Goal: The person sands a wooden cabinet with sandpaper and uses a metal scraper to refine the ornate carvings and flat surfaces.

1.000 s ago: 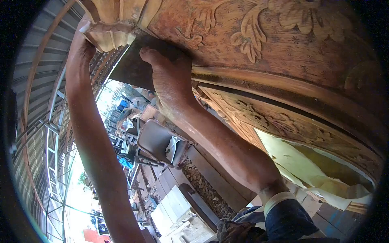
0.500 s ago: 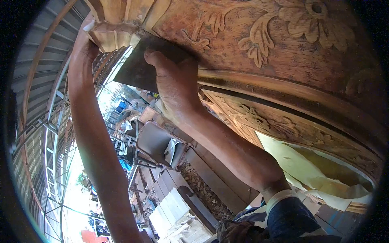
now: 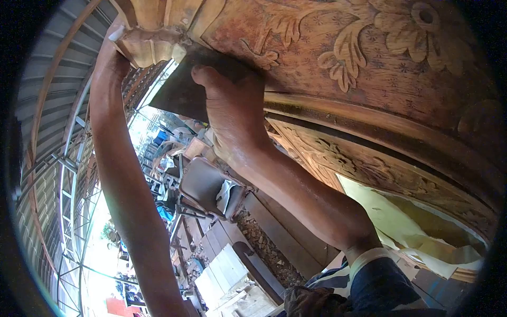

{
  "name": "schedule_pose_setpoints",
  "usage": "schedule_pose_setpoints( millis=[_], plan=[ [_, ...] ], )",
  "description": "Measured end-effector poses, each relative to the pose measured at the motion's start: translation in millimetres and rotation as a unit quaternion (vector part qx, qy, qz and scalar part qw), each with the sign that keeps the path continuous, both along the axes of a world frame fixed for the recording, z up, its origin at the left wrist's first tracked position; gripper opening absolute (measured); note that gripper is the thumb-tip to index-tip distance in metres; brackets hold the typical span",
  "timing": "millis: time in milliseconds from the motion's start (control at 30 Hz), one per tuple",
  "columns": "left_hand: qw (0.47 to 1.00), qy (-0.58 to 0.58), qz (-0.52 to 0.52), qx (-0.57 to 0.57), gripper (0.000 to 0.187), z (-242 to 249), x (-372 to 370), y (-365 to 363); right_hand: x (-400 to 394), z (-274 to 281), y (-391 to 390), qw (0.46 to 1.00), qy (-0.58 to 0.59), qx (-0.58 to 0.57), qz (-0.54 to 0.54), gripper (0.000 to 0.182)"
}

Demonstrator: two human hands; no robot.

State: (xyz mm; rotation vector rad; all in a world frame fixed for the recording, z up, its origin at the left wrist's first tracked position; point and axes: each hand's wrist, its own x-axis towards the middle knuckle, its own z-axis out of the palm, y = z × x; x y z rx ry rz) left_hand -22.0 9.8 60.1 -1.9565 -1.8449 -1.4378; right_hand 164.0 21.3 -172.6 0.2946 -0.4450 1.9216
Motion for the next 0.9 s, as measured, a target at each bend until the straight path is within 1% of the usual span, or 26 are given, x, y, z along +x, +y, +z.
schedule_pose_setpoints(
  millis=[67, 200, 267, 300, 367, 400, 467, 600, 700, 767, 900],
  plan=[
    [1.000, -0.006, 0.001, -0.005, 0.050, 3, -4, 1, -2, -4, 1, 0.999, -0.013, -0.018, 0.028, 0.016],
    [1.000, -0.023, -0.003, -0.005, 0.051, 5, -4, 1, -3, -3, 4, 0.999, -0.042, -0.011, 0.014, 0.017],
    [0.999, -0.046, -0.013, 0.001, 0.052, 2, 2, 1, -8, -5, 3, 0.996, -0.050, 0.002, -0.074, 0.019],
    [0.999, -0.045, -0.014, 0.000, 0.052, 1, 5, 0, -8, -8, 4, 0.996, -0.049, 0.000, -0.075, 0.019],
    [0.999, -0.001, -0.036, -0.021, 0.053, -1, 7, -4, -7, -9, 1, 0.998, 0.002, 0.016, -0.055, 0.021],
    [0.999, 0.002, -0.039, -0.018, 0.053, -1, 8, -4, -7, -11, 2, 0.998, 0.004, 0.019, -0.058, 0.021],
    [1.000, -0.013, -0.017, -0.010, 0.052, -4, 11, -2, -5, -14, 3, 0.999, 0.004, 0.028, 0.025, 0.022],
    [0.999, -0.036, 0.017, -0.020, 0.050, -4, 15, 2, -14, -12, 8, 0.999, 0.013, 0.029, 0.020, 0.022],
    [0.999, -0.009, 0.021, -0.023, 0.049, 2, 1, 1, -8, -6, 8, 0.999, -0.021, 0.035, 0.000, 0.021],
    [0.998, -0.051, -0.013, -0.020, 0.050, 5, -4, 0, 3, -2, 5, 0.998, -0.028, 0.034, 0.042, 0.018],
    [0.999, -0.037, -0.017, -0.019, 0.051, 9, -11, -1, 16, 8, -3, 0.998, -0.033, 0.013, 0.042, 0.015]
  ],
)
